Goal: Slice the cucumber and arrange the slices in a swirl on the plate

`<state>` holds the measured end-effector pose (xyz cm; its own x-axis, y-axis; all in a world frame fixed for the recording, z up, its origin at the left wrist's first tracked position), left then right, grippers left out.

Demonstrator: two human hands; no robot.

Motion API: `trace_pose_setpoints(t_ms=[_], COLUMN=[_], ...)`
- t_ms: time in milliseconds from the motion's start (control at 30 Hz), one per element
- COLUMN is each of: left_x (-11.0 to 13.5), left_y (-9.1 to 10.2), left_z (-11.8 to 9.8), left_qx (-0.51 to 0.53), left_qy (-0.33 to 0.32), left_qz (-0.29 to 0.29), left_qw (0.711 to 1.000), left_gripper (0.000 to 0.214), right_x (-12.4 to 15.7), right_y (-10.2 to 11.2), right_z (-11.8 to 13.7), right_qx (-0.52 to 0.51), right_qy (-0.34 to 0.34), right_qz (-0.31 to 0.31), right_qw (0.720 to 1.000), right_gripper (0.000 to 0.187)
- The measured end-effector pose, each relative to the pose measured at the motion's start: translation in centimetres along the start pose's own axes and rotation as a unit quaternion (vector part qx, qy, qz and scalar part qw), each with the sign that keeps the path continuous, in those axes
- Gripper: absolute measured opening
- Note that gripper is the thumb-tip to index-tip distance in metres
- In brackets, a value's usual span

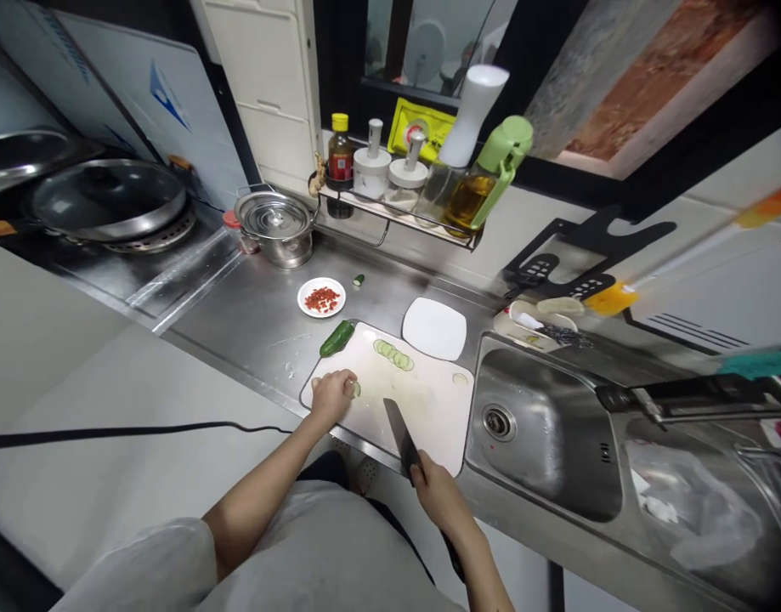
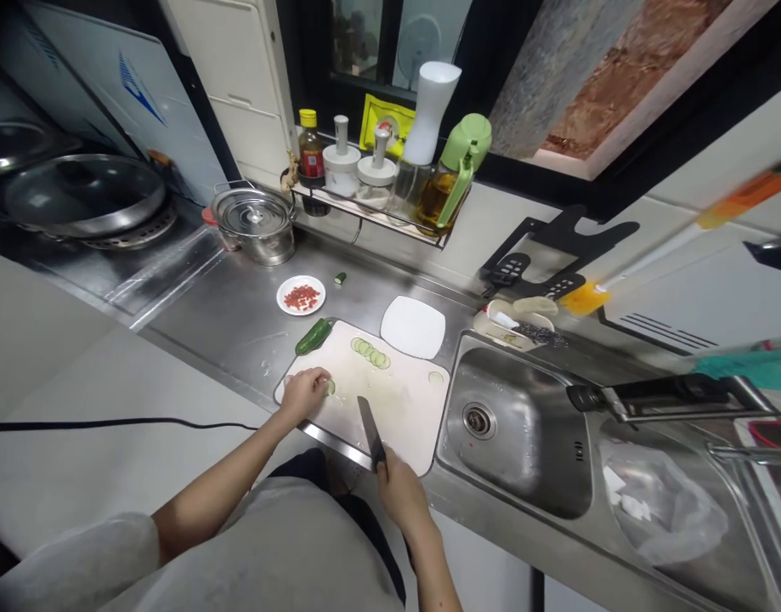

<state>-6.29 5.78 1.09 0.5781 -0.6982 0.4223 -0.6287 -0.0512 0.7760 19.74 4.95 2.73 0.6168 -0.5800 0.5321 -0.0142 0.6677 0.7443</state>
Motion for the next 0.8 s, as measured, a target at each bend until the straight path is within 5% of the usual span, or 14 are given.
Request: trace_pose_setpoints(t_ms=[233, 800], left_x=[-1.8, -1.7], left_y=[2.1, 2.3], left_z=[2.9, 2.3], left_qx=[0.0, -0.073], left_qy=[0.049, 0.026], left_qz=[-0.032, -0.098], left_qw=[0.998, 0.992], left_gripper=[0.023, 0.021], right_x=[-0.7, -0.7], right_y=[0.4, 0.2], right_z=[0.1, -0.5], right_qx=[-0.042, -0.081], right_qy=[0.006, 0.01], right_qz=[0.002, -0.005], right_qw=[0.999, 0.997], right_gripper=[0.035, 0.036])
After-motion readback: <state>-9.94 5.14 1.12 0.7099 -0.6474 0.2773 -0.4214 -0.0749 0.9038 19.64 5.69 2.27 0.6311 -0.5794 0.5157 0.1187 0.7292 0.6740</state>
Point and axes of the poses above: each hand's wrist, its own x-axis away from the middle knuckle, its own y-axis out of the back of the hand, z = x × y, the point moved 10 cm from there along -x, towards the middle knuckle, and after that the axes turned 12 degrees about y, right-handed, at the moved point
